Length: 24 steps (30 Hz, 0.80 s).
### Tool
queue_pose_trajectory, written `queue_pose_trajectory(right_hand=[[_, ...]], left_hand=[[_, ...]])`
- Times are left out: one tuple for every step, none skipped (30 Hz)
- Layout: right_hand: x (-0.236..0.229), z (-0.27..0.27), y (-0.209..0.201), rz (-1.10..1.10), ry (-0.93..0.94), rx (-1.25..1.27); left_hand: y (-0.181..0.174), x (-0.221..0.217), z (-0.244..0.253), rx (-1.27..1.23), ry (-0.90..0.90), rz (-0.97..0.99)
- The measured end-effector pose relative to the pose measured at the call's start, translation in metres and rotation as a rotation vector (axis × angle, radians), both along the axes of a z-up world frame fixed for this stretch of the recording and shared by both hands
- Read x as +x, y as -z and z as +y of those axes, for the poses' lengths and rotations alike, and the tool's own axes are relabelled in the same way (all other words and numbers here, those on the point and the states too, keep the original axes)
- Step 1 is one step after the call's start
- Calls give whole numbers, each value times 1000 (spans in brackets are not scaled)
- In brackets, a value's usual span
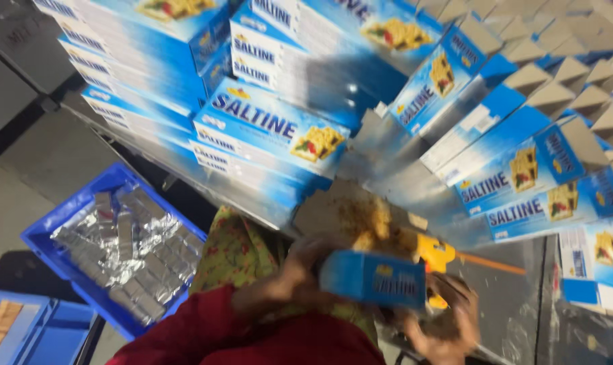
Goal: The person uses a yellow hot glue gun to apply glue to the flaps of blue Saltine cracker boxes and then closes them. They repeatedly pick up boxes, apply glue, and place the sealed boxes into a stack on the table.
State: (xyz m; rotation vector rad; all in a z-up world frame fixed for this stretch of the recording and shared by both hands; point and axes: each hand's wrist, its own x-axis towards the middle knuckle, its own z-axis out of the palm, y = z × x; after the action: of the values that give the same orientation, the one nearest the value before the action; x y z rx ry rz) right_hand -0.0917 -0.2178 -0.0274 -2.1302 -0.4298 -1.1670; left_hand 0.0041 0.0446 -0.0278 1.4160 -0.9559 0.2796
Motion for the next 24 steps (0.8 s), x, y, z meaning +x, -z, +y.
queue_pose_trajectory(right_hand=[[3,1,6,-139,-63,105],[7,-3,10,-278,-128,208],[0,-9,11,-147,-39,224],[-4,-20,10,-16,50,243],[-13,-31,8,115,161,258],[-14,-38,10,191,162,331],[-6,-47,11,242,163,404],[2,-56,13,256,187,435],[9,-65,17,272,211,473],[11,-75,20,301,260,465],[18,-85,26,329,285,455],[20,-97,30,323,331,500],[27,-108,35,321,362,542],[31,-122,38,317,392,584],[39,-138,39,271,439,591],[46,-157,39,224,485,599],[44,-177,41,200,534,601],[44,-199,44,194,579,553],[52,-224,43,175,615,501],[62,-247,42,157,651,449],[73,-267,45,158,617,448],[83,-284,49,159,584,446],[97,-297,52,156,544,443],[110,-305,57,173,449,527]], left_hand=[[-17,-3,7,-31,-75,-74],[-37,-7,17,-62,-150,-148],[-56,-16,30,-88,-199,-206],[-74,-13,52,43,-211,-399],[-89,-6,78,159,-200,-591],[-102,-3,101,182,-141,-635],[-109,-2,113,281,-282,-314],[-110,20,117,415,-396,-373],[-106,45,114,550,-511,-433],[-100,70,106,680,-629,-497],[-93,84,100,809,-776,-561],[-86,93,95,796,-758,-527],[-77,100,92,787,-752,-487],[-70,105,89,779,-744,-446],[-66,108,87,703,-754,-475],[-60,105,85,626,-761,-502],[-49,93,82,560,-764,-507],[-36,82,77,536,-755,-535],[-26,76,70,504,-756,-571],[-16,70,62,472,-757,-607],[-6,62,55,462,-708,-618],[2,56,49,453,-659,-629],[7,50,45,462,-611,-668],[10,44,39,471,-562,-707]])
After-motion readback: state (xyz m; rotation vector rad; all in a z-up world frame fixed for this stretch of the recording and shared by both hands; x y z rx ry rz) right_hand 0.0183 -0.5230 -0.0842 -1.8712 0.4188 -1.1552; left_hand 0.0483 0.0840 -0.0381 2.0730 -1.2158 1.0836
